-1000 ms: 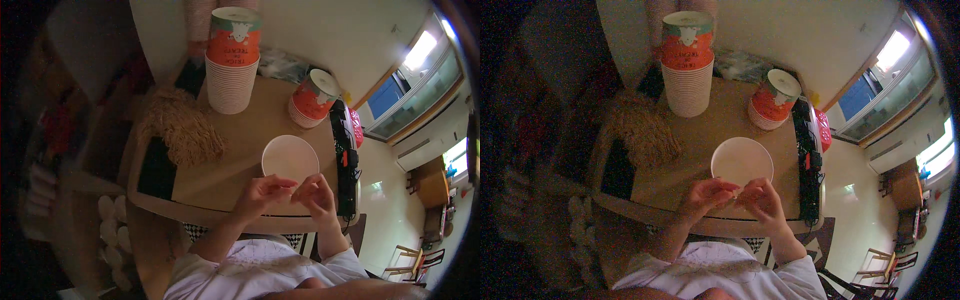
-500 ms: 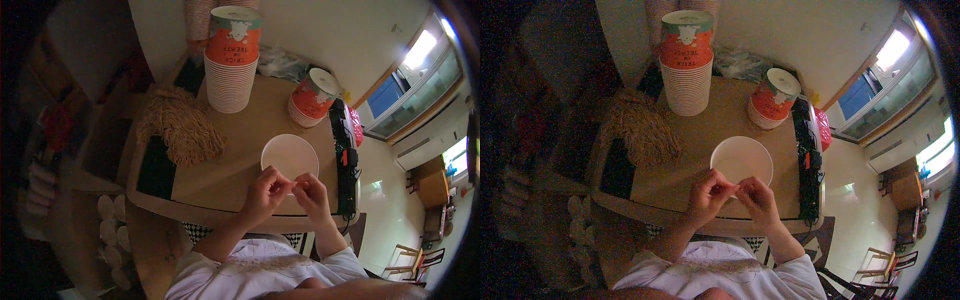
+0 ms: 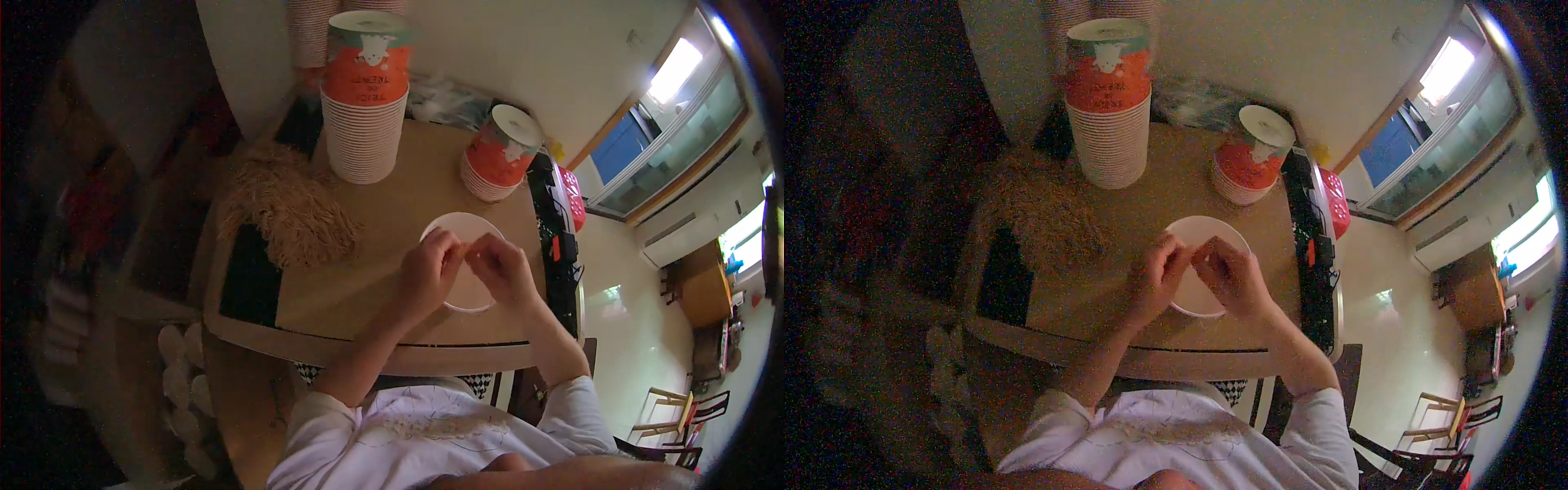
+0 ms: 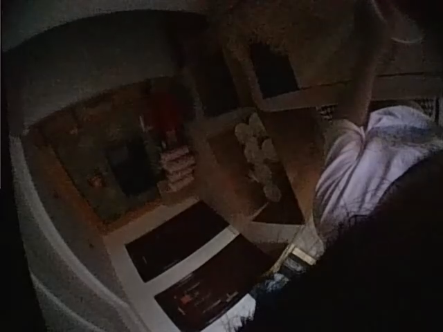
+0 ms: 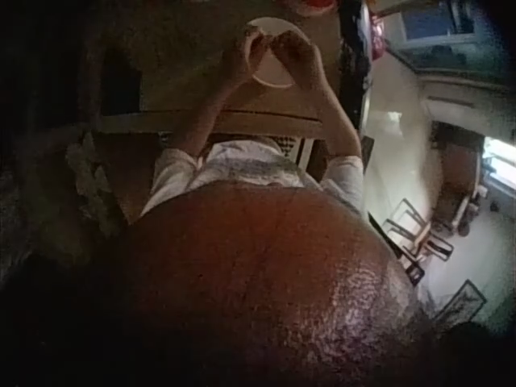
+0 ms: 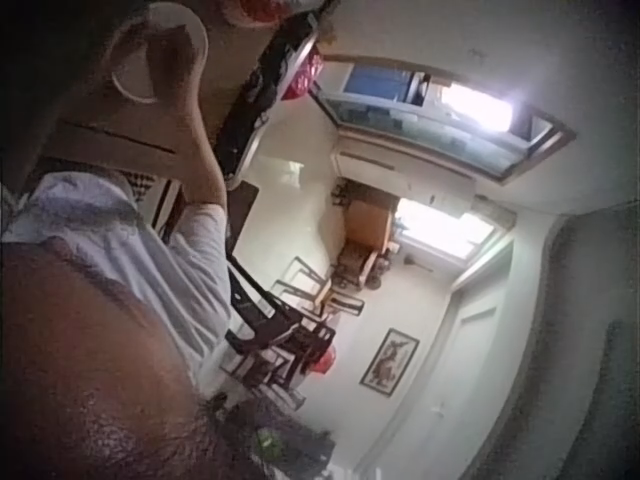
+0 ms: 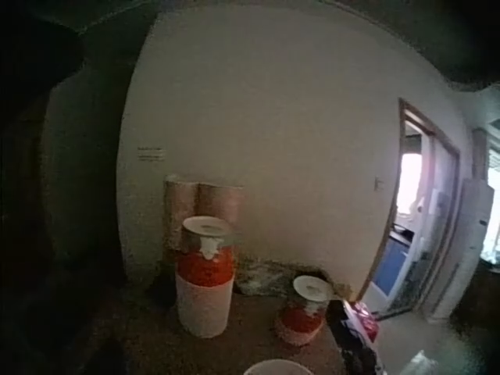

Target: Manually attaching a white string handle to a printed paper bucket.

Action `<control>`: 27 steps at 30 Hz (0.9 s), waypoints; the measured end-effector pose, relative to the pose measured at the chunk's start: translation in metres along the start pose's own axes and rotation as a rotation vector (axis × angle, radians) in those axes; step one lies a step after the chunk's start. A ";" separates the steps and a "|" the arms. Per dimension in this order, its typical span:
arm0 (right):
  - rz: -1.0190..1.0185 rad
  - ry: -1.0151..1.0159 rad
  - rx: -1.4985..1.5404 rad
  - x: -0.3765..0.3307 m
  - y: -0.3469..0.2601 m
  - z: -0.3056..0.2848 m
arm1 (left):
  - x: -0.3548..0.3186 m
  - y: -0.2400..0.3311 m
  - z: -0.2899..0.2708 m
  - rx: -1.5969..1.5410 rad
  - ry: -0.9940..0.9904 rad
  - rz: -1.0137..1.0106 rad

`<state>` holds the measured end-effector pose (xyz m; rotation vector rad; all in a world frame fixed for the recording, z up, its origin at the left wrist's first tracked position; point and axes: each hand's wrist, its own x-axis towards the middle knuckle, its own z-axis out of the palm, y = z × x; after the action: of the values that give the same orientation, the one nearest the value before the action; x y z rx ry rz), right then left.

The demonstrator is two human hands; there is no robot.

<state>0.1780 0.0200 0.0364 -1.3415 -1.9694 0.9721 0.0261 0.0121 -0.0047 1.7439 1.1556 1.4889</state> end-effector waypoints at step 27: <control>0.357 -0.124 0.644 0.060 0.060 0.034 | 0.027 -0.101 0.000 -0.219 -0.135 -0.315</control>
<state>0.1629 0.0817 -0.0290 -1.2781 -1.3194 1.7107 0.0014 0.0831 -0.0779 1.4178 1.0944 1.2371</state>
